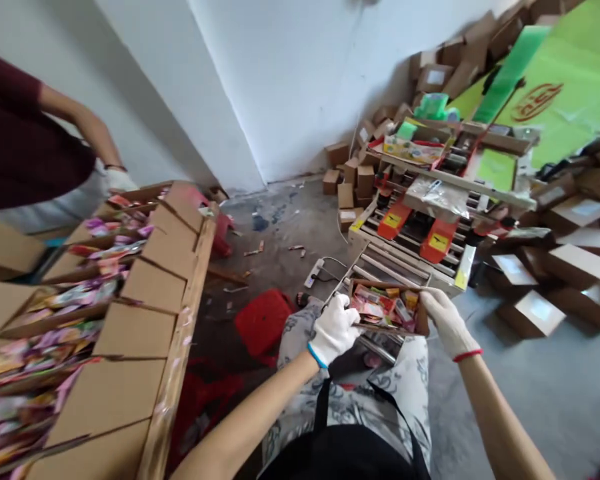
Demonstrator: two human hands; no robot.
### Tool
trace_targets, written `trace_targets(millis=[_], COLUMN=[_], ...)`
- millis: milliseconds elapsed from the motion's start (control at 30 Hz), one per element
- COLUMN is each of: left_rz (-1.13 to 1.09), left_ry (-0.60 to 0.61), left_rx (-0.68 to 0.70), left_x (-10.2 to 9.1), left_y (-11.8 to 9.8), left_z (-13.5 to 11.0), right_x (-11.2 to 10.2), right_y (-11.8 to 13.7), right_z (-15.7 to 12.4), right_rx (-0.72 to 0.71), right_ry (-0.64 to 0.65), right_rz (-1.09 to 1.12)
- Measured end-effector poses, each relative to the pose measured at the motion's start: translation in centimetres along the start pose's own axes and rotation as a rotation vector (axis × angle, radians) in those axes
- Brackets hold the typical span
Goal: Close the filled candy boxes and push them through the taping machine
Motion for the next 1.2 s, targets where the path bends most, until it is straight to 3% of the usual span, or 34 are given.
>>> trace_targets(millis=[100,167,233,400,500,567,667,733,767,867,967,1067,1200], left_rz=[0.140,0.171,0.133,-0.206,-0.493,-0.564,-0.440,-0.328,-0.295,-0.313,-0.325,-0.221,-0.117], left_ry=[0.170,0.259,0.321,0.450,0.332,0.095,-0.349,-0.514,-0.511,-0.319,-0.312,-0.366,-0.232], left_rx=[0.241,0.375,0.425,0.340,0.159,0.036,-0.103,-0.133,-0.105,0.064,0.090,0.115,0.238], left_x=[0.4,0.6,0.7,1.6,2.6,2.9,2.5,2.1,2.1,2.6,2.8,3.5,4.5], left_y=[-1.6,-2.4,-2.4,-0.8,0.8,1.9,3.5,4.0,4.0,3.7,3.6,2.4,-0.1], left_z=[0.7,1.4,2.5,4.9,5.0,4.6,4.0,4.5,5.1,6.9,5.5,1.6,-2.5], right_x=[0.5,1.1,2.1,4.7,5.1,4.9,4.5,5.1,5.6,6.5,6.6,7.0,8.6], right_y=[0.7,1.4,2.2,3.7,4.3,4.4,3.9,3.5,3.4,3.3,2.4,1.9,3.1], right_z=[0.2,-0.4,-1.4,-2.3,0.0,2.0,3.7,3.4,2.8,0.3,-0.9,1.3,3.7], right_rx=[0.010,-0.038,-0.115,-0.216,-0.190,-0.153,-0.069,-0.055,-0.076,-0.148,-0.089,-0.066,-0.099], right_ry=[0.152,0.199,0.253,0.443,0.504,0.444,0.273,0.195,0.152,-0.112,-0.380,-0.403,-0.324], right_rz=[-0.038,-0.225,-0.385,-0.588,-0.645,-0.677,-0.766,-0.808,-0.816,-0.791,-0.698,-0.658,-0.630])
Point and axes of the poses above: each hand's wrist, its own z-axis towards the middle knuckle, its own x-axis out of the palm, y = z × x, the point moved 6 cm from there along z, towards the middle knuckle, and after that the axes turned 8 degrees about -x, right-handed, at the moved point
